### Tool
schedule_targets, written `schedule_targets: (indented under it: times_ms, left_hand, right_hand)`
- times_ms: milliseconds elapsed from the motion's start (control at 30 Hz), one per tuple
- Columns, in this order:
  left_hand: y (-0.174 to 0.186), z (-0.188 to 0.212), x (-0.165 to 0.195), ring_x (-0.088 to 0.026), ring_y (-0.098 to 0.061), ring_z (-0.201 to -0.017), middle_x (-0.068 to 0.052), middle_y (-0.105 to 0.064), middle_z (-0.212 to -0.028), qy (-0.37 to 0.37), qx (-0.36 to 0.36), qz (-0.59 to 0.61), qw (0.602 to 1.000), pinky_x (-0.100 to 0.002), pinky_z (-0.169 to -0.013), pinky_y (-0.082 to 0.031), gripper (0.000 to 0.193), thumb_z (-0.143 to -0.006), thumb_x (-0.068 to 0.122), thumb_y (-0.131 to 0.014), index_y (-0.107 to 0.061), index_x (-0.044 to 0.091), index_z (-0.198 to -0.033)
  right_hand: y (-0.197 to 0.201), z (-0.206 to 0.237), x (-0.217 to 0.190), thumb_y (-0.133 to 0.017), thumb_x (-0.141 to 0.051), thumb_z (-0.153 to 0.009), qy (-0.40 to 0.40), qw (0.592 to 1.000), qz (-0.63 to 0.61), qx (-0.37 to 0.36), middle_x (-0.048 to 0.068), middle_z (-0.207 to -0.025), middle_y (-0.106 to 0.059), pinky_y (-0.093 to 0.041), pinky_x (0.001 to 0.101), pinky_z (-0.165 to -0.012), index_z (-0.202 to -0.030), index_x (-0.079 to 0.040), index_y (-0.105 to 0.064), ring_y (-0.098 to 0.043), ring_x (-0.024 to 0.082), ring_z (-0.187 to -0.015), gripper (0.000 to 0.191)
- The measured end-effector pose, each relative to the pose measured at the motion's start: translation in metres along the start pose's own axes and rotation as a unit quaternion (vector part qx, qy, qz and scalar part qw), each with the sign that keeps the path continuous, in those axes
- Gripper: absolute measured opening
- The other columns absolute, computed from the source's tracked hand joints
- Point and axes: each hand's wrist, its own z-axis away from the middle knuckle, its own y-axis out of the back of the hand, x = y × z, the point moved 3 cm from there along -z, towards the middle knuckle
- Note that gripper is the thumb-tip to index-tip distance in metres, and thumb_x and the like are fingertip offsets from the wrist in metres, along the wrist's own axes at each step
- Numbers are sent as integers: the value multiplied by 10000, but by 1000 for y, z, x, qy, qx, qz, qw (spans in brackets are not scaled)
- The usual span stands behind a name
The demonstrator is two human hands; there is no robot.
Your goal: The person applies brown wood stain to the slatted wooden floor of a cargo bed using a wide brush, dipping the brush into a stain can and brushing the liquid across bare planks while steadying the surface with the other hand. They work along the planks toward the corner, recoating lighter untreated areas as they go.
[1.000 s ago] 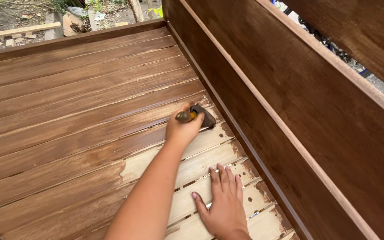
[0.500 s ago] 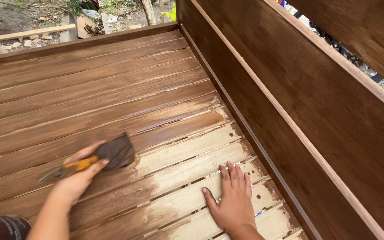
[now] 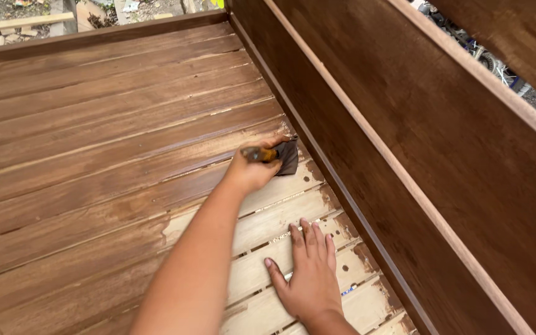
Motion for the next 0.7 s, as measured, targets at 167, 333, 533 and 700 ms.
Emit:
schedule_targets:
  times_ms: [167, 333, 533, 700]
  left_hand:
    - [121, 94, -19, -179, -741, -958, -8, -747, -1207, 219, -32, -59, 973, -325, -774, -649, 542, -828, 189, -780, -657, 365, -1326]
    - [243, 185, -22, -267, -664, -1223, -73, -725, -1319, 151, 42, -148, 977, -409, -989, -536, 563, -822, 129, -764, -660, 250, -1362]
    - [211, 167, -43, -333, -633, -934, -139, -748, -1149, 307, 64, -9, 950, -458, -743, -544, 569, -858, 138, -765, -676, 272, -1404]
    - [65, 61, -8, -173, -682, -952, -57, -745, -1122, 148, 31, 137, 979, -322, -825, -584, 509, -860, 80, -730, -662, 169, -1357]
  right_hand:
    - [3, -2, -2, -554, -584, -894, -11, 1000, 7, -21, 191, -1653, -242, -26, 476, -1192, -1535, -43, -330, -98, 344, -1551, 868]
    - [5, -3, -6, -525, -608, -904, -23, 999, 14, -40, 178, -1665, -209, -12, 465, -1208, -1554, -49, -301, -73, 327, -1564, 886]
    - [2, -4, -5, -438, -654, -923, -25, 996, 33, -84, 182, -1680, -134, 22, 466, -1194, -1574, -47, -230, -5, 335, -1567, 914]
    - [-1, -3, -1, -477, -639, -931, 3, 999, 25, -47, 218, -1659, -171, 9, 525, -1208, -1553, -16, -259, -42, 383, -1555, 908]
